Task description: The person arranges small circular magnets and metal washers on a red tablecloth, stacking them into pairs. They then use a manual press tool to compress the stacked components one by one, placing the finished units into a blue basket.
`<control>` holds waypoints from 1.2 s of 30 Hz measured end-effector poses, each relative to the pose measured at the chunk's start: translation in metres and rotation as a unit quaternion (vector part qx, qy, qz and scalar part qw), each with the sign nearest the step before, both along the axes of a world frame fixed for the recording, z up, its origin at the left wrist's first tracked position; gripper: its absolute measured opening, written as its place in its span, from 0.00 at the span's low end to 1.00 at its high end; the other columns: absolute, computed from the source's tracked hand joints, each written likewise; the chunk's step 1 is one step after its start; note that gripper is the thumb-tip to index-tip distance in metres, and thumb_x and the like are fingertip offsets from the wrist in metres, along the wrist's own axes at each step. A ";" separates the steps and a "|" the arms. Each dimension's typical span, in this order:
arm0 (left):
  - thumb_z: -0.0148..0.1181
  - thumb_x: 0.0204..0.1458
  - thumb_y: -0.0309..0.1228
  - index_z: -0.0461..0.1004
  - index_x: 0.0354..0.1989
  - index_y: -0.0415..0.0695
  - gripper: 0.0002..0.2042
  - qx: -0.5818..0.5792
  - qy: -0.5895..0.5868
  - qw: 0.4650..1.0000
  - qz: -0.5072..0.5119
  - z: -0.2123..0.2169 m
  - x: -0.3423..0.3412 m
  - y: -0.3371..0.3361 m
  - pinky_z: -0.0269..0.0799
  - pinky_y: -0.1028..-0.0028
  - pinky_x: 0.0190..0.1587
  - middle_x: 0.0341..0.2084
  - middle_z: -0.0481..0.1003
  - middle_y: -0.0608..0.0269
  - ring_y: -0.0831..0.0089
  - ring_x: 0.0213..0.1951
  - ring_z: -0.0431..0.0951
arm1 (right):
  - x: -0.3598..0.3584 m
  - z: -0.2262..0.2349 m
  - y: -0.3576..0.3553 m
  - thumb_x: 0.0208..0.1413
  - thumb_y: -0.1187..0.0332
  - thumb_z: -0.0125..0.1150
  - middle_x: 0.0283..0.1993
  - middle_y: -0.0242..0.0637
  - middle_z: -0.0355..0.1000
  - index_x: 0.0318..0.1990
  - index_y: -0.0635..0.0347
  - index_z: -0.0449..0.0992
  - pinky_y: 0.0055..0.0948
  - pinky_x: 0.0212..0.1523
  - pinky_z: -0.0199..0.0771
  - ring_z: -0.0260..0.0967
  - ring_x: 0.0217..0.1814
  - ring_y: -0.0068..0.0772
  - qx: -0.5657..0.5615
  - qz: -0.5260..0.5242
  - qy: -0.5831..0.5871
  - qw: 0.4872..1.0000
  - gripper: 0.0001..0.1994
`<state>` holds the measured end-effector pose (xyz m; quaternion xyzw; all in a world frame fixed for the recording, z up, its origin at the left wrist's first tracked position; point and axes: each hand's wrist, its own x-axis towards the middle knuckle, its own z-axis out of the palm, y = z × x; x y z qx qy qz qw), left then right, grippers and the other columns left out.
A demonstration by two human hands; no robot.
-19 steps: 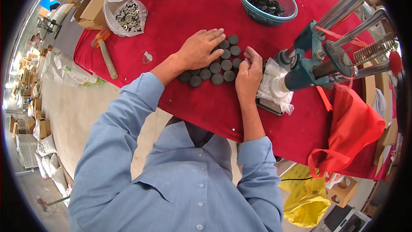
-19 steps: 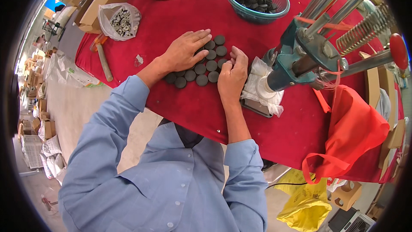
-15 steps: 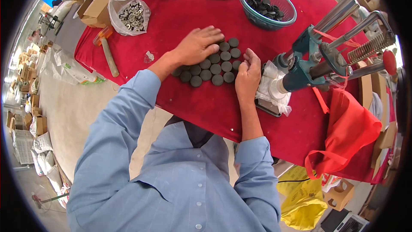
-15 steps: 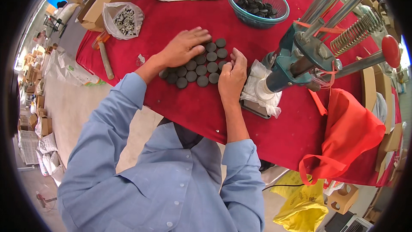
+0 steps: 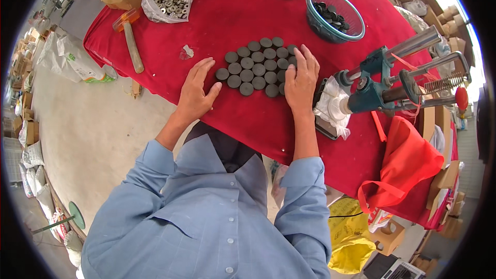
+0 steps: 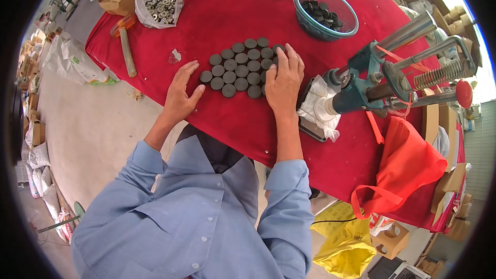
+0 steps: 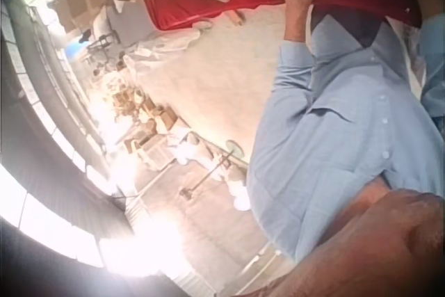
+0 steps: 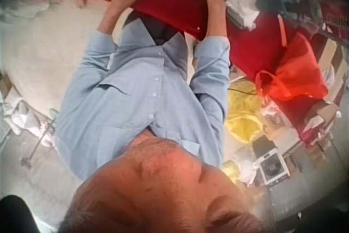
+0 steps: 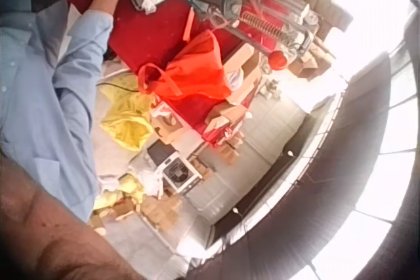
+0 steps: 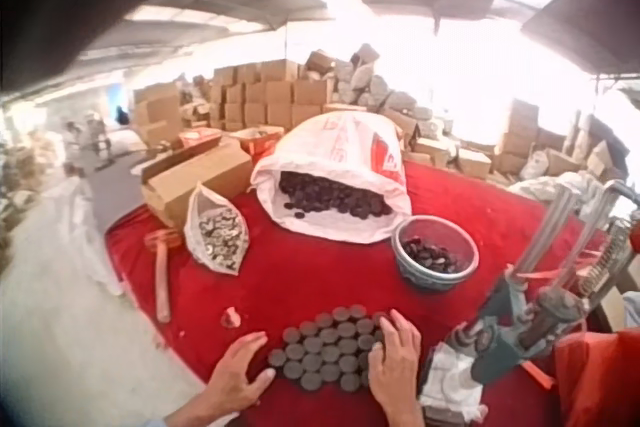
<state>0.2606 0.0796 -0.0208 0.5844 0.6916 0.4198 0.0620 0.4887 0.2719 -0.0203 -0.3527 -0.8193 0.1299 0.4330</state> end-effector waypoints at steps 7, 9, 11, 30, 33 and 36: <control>0.67 0.56 0.25 0.70 0.67 0.38 0.28 0.032 -0.033 0.999 0.015 -0.002 0.004 -0.003 0.67 0.57 0.71 0.66 0.72 0.47 0.49 0.69 0.71 | -0.011 0.003 0.002 0.61 0.66 0.58 0.76 0.45 0.65 0.56 0.57 0.85 0.63 0.75 0.55 0.57 0.78 0.57 0.047 -0.049 -0.146 0.987 0.18; 0.67 0.55 0.25 0.71 0.66 0.38 0.28 0.042 -0.037 0.998 0.018 -0.002 0.004 -0.002 0.68 0.57 0.70 0.65 0.73 0.47 0.49 0.68 0.72 | -0.011 0.002 0.003 0.62 0.66 0.58 0.76 0.45 0.65 0.56 0.56 0.85 0.64 0.75 0.54 0.57 0.79 0.57 0.026 -0.052 -0.143 0.988 0.18; 0.66 0.55 0.24 0.71 0.66 0.37 0.27 0.049 -0.041 0.998 0.018 -0.002 0.004 -0.002 0.69 0.57 0.69 0.65 0.73 0.47 0.49 0.67 0.72 | -0.013 0.005 0.004 0.62 0.65 0.57 0.77 0.45 0.64 0.57 0.55 0.85 0.63 0.76 0.54 0.56 0.80 0.57 -0.004 -0.054 -0.143 0.988 0.19; 0.68 0.52 0.23 0.75 0.61 0.39 0.24 0.045 -0.024 0.998 0.044 0.001 0.006 -0.004 0.71 0.58 0.67 0.63 0.74 0.50 0.50 0.64 0.74 | -0.019 0.042 0.001 0.55 0.81 0.54 0.61 0.46 0.79 0.52 0.61 0.85 0.43 0.58 0.76 0.77 0.60 0.48 -0.054 -0.048 0.065 0.995 0.19; 0.69 0.51 0.23 0.77 0.59 0.40 0.24 0.061 0.015 0.996 0.059 0.000 0.007 -0.002 0.72 0.58 0.64 0.62 0.75 0.52 0.50 0.62 0.75 | -0.011 0.036 0.006 0.54 0.81 0.55 0.58 0.46 0.79 0.54 0.62 0.84 0.45 0.58 0.76 0.77 0.56 0.49 0.058 -0.042 -0.040 0.997 0.20; 0.70 0.49 0.25 0.78 0.56 0.40 0.23 0.069 0.046 0.994 0.073 0.000 0.006 -0.003 0.73 0.59 0.59 0.57 0.75 0.54 0.51 0.57 0.75 | -0.013 0.022 0.009 0.53 0.80 0.59 0.58 0.42 0.78 0.58 0.60 0.82 0.47 0.61 0.72 0.74 0.58 0.46 0.075 -0.042 -0.122 0.989 0.23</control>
